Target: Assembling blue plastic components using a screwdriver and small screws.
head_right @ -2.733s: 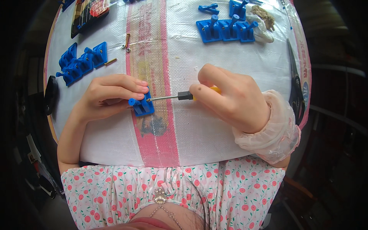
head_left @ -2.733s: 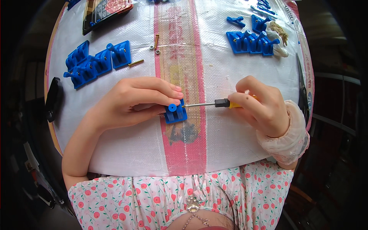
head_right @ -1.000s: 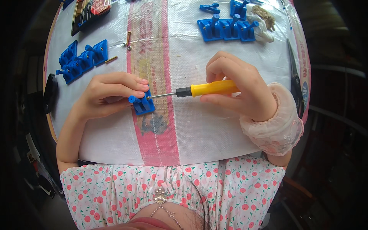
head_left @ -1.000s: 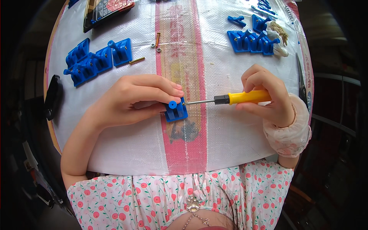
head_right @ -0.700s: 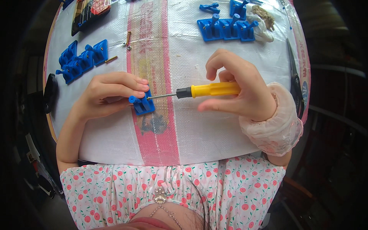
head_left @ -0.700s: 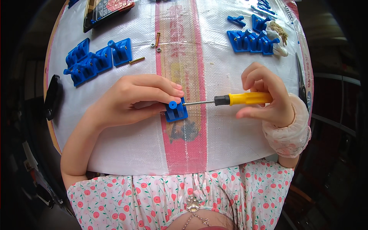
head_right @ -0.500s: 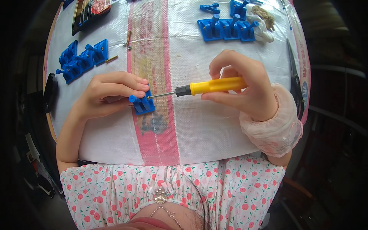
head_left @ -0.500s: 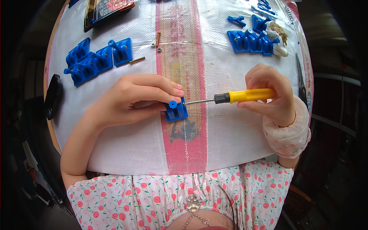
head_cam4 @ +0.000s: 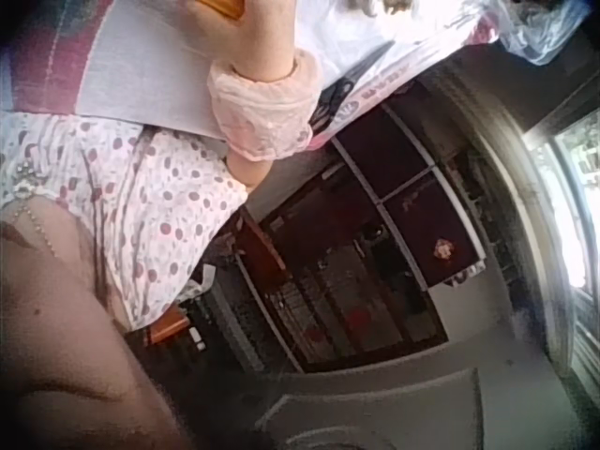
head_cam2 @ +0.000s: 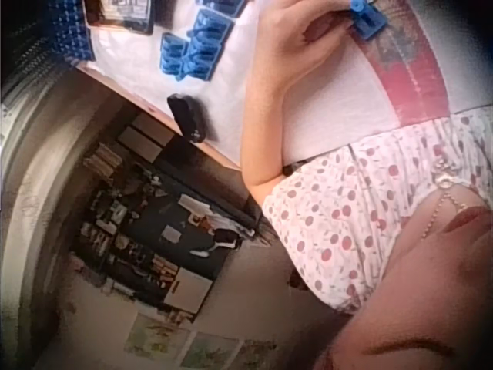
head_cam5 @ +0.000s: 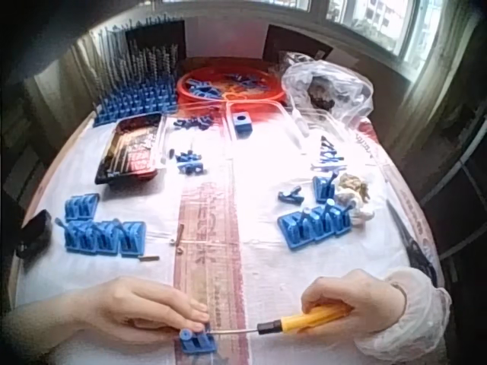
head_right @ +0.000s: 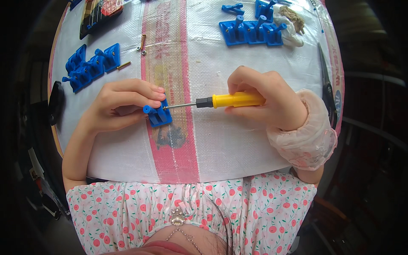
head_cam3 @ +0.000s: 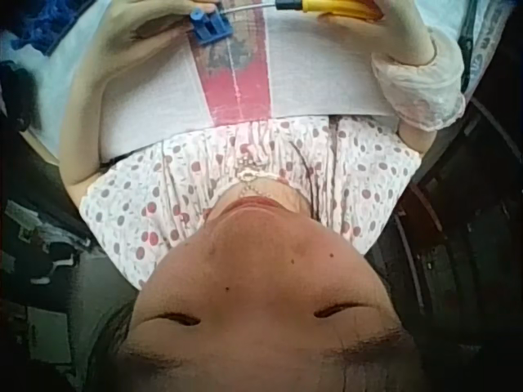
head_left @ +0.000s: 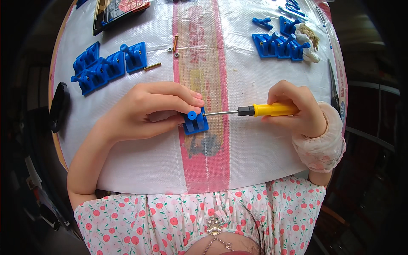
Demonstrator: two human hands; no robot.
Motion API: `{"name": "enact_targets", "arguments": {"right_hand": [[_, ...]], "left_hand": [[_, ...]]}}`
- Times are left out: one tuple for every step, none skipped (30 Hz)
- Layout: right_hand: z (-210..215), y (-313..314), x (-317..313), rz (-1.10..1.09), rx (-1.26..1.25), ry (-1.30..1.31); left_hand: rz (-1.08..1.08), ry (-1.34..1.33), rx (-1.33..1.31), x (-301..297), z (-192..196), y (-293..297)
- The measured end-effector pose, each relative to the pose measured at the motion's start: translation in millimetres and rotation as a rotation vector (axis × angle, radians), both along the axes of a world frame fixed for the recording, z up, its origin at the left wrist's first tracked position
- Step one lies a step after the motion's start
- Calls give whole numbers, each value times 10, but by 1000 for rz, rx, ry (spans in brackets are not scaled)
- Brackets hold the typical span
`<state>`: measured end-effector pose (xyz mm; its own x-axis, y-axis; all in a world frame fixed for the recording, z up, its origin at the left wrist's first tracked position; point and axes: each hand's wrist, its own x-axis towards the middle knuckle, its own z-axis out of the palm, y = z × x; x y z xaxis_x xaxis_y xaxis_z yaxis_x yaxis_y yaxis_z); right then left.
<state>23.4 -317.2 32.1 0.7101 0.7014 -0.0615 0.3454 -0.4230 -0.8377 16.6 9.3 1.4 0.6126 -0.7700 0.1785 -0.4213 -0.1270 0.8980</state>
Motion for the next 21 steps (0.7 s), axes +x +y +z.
{"name": "enact_targets", "arguments": {"right_hand": [[-5,-6,8,21,-8,-23],[-11,-8,17,42,-16,-46],[-34,1,40,44,13,-119],[-69,13,70,46,41,-194],[-94,17,84,47,68,-269],[-103,5,78,32,63,-245],[-111,-8,74,19,57,-221],[-114,-14,70,6,52,-196],[-86,-9,56,-20,20,-108],[-39,-3,35,-45,-12,-20],[-18,2,25,-70,-43,69],[-28,19,27,-63,14,94],[-16,35,21,-62,64,117],[-7,41,16,-60,114,140],[-34,30,-2,-76,143,130],[-107,17,-19,-88,177,121],[-145,6,-24,-100,210,111],[-130,-1,3,-43,162,40],[-94,-5,50,16,114,-30],[-54,-11,86,74,66,-100],[-9,-20,108,86,52,-99]], "left_hand": [[1,5,0,-2,-3,6],[0,2,2,-1,-1,6],[-1,-1,4,3,3,3],[-4,-5,4,5,8,0],[-4,-5,5,6,11,-2],[-5,-5,6,6,13,-4],[-5,-5,7,5,13,-1],[-4,-7,8,4,14,1],[-4,-9,10,4,14,2],[-3,-10,12,2,15,4],[-2,-9,11,-2,14,8],[0,-8,11,-7,12,12],[-4,-8,2,-3,9,4],[-6,-10,-1,0,7,-4],[-8,-12,-4,2,6,-10],[-8,-14,-2,6,6,-10],[-9,-18,4,8,7,-8],[-9,-22,9,9,8,-6],[-9,-25,14,7,11,-1],[-13,-28,8,10,12,-1],[-17,-31,0,19,11,-6]]}}
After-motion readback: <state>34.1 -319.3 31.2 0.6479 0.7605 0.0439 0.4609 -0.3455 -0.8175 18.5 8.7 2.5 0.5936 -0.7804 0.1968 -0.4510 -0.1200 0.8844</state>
